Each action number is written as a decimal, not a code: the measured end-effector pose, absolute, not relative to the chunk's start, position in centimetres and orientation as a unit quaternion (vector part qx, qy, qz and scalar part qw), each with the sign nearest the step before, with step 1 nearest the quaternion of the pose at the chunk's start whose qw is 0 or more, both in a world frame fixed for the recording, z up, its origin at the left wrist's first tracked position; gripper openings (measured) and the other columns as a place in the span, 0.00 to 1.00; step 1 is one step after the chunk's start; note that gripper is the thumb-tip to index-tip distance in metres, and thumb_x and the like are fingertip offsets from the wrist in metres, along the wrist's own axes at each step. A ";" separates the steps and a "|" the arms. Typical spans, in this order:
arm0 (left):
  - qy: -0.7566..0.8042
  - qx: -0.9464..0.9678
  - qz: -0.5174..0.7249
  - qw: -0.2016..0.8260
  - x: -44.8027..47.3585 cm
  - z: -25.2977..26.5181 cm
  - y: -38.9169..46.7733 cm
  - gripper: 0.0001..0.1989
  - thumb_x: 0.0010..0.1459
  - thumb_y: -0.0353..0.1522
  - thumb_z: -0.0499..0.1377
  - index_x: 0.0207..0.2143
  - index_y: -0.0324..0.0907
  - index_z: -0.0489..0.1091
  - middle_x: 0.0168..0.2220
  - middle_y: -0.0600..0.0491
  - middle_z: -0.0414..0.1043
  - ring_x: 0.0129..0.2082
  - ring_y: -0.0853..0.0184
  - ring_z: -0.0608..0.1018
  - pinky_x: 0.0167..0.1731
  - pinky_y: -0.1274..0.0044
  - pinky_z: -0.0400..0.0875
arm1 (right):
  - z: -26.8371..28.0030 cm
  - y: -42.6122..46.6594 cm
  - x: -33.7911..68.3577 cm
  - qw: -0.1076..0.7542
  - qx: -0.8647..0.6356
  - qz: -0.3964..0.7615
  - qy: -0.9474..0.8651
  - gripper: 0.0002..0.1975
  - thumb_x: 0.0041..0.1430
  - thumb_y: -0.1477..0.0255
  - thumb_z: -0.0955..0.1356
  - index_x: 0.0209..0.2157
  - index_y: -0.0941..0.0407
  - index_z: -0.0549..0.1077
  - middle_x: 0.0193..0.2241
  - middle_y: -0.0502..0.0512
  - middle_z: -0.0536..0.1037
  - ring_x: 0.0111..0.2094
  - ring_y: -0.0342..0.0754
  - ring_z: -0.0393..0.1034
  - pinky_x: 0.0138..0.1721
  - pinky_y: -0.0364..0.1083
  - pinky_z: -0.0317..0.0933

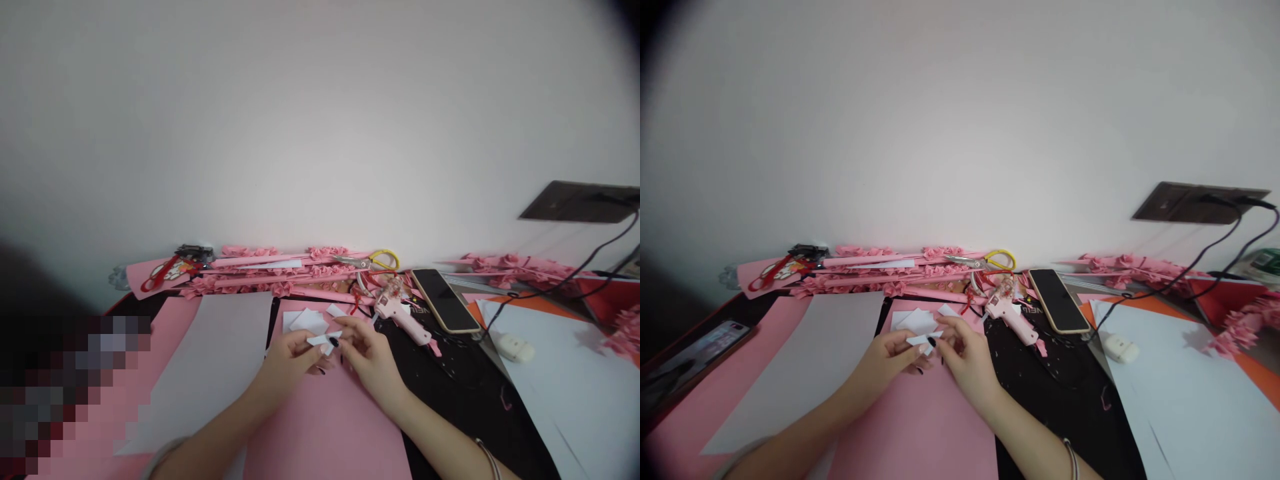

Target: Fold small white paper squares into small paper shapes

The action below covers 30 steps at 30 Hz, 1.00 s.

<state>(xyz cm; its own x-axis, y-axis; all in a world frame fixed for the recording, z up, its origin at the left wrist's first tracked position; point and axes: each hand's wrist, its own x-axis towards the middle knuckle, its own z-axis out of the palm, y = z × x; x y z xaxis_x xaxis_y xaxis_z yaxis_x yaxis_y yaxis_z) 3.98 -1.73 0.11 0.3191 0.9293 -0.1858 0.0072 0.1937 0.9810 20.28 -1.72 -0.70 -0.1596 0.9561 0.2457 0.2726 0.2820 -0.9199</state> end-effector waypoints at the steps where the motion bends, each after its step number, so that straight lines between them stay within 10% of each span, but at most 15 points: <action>1: 0.458 0.502 0.374 0.632 3.9 0.1 -1.7 0.10 0.50 0.37 0.59 0.30 0.38 0.70 0.28 0.51 0.76 0.31 0.64 0.78 0.31 0.76 0.71 | -0.8 -1.7 20.3 0.454 -0.466 0.368 -0.665 0.15 0.54 0.73 0.64 0.45 0.57 0.68 0.27 0.52 0.73 0.23 0.43 0.64 0.24 0.40 0.58; 7: 0.459 0.479 0.380 0.645 3.7 0.0 -1.8 0.12 0.49 0.39 0.60 0.29 0.39 0.69 0.28 0.51 0.76 0.35 0.62 0.78 0.35 0.73 0.71 | -1.3 -1.9 20.7 0.408 -0.458 0.206 -0.762 0.20 0.58 0.73 0.62 0.52 0.55 0.65 0.29 0.55 0.76 0.24 0.45 0.67 0.28 0.43 0.64; 14: 0.461 0.471 0.381 0.648 3.8 0.3 -1.9 0.12 0.48 0.40 0.60 0.26 0.39 0.68 0.27 0.52 0.76 0.34 0.62 0.78 0.35 0.72 0.71 | -0.7 -2.0 20.8 0.420 -0.408 0.146 -0.797 0.21 0.58 0.77 0.61 0.53 0.50 0.63 0.49 0.56 0.70 0.49 0.50 0.64 0.49 0.50 0.59; 30: 0.431 0.485 0.372 0.664 3.8 0.4 -2.0 0.13 0.52 0.41 0.56 0.32 0.40 0.70 0.31 0.52 0.75 0.34 0.62 0.78 0.35 0.73 0.72 | -0.2 -2.1 20.4 0.465 -0.376 0.161 -0.785 0.09 0.56 0.79 0.63 0.33 0.52 0.72 0.45 0.55 0.73 0.42 0.49 0.67 0.42 0.50 0.63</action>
<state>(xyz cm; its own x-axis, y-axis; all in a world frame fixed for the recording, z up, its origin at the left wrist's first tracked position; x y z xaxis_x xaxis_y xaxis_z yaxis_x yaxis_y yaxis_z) 3.79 -2.00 0.43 0.3521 0.9118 -0.2112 -0.0750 0.2524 0.9647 20.44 -2.08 -0.18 -0.2844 0.7395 0.6101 0.4406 0.6660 -0.6019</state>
